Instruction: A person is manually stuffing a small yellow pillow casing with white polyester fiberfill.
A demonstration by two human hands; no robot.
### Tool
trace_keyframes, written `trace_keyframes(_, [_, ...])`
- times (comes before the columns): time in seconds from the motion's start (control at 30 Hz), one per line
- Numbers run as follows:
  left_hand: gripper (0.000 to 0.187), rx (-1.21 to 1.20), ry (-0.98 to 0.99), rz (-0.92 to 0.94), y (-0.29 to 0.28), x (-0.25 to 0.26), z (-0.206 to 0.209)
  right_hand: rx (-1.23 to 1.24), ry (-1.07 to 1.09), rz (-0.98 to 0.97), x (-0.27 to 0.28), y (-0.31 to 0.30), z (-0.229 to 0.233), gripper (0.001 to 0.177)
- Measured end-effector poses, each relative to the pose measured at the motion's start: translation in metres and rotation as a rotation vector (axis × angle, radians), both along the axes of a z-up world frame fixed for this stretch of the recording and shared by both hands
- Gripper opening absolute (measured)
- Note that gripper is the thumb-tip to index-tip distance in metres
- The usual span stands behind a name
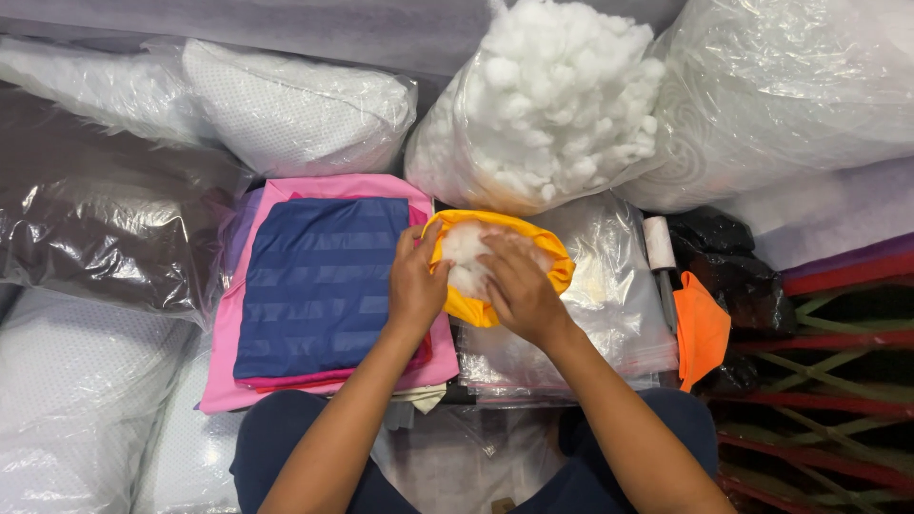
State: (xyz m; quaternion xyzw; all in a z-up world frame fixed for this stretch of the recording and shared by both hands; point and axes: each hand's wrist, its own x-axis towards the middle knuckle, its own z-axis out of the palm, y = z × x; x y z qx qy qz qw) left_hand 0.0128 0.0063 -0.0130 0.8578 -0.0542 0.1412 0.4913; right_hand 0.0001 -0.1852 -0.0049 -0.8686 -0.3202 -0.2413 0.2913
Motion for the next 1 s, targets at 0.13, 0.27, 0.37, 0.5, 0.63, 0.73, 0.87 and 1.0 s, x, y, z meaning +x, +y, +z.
trace_keyframes(0.13, [0.065, -0.045, 0.029, 0.043, 0.002, -0.004, 0.017, 0.045, -0.176, -0.31, -0.003, -0.037, 0.0, 0.025])
trace_keyframes(0.27, [0.064, 0.234, -0.1, 0.082, -0.007, -0.012, 0.002, 0.039, 0.478, -0.695, -0.012, -0.058, 0.021, 0.05])
trace_keyframes(0.37, [0.052, 0.544, -0.353, 0.035, -0.025, -0.027, -0.001, 0.212, 0.729, -0.662, -0.012, -0.068, 0.017, 0.046])
trace_keyframes(0.5, [0.084, 0.612, -0.356, -0.322, -0.04, -0.041, 0.003, 0.348, 0.742, -0.644, -0.006, -0.071, 0.012, 0.031])
trace_keyframes(0.63, [0.097, 0.763, -0.154, -0.437, -0.039, -0.037, -0.012, 0.754, 0.844, -0.468, -0.008, -0.075, 0.008, 0.025])
trace_keyframes(0.73, [0.053, 0.697, -0.264, -0.372, -0.039, -0.032, -0.03, 0.765, 0.819, -0.455, -0.011, -0.078, 0.007, 0.025])
trace_keyframes(0.87, [0.046, 0.623, -0.453, -0.233, -0.041, -0.035, -0.013, 0.551, 0.691, -0.565, -0.012, -0.078, 0.011, 0.019])
trace_keyframes(1.0, [0.063, 0.692, -0.3, -0.171, -0.033, -0.028, -0.002, 0.479, 0.605, -0.616, -0.011, -0.077, 0.016, 0.016])
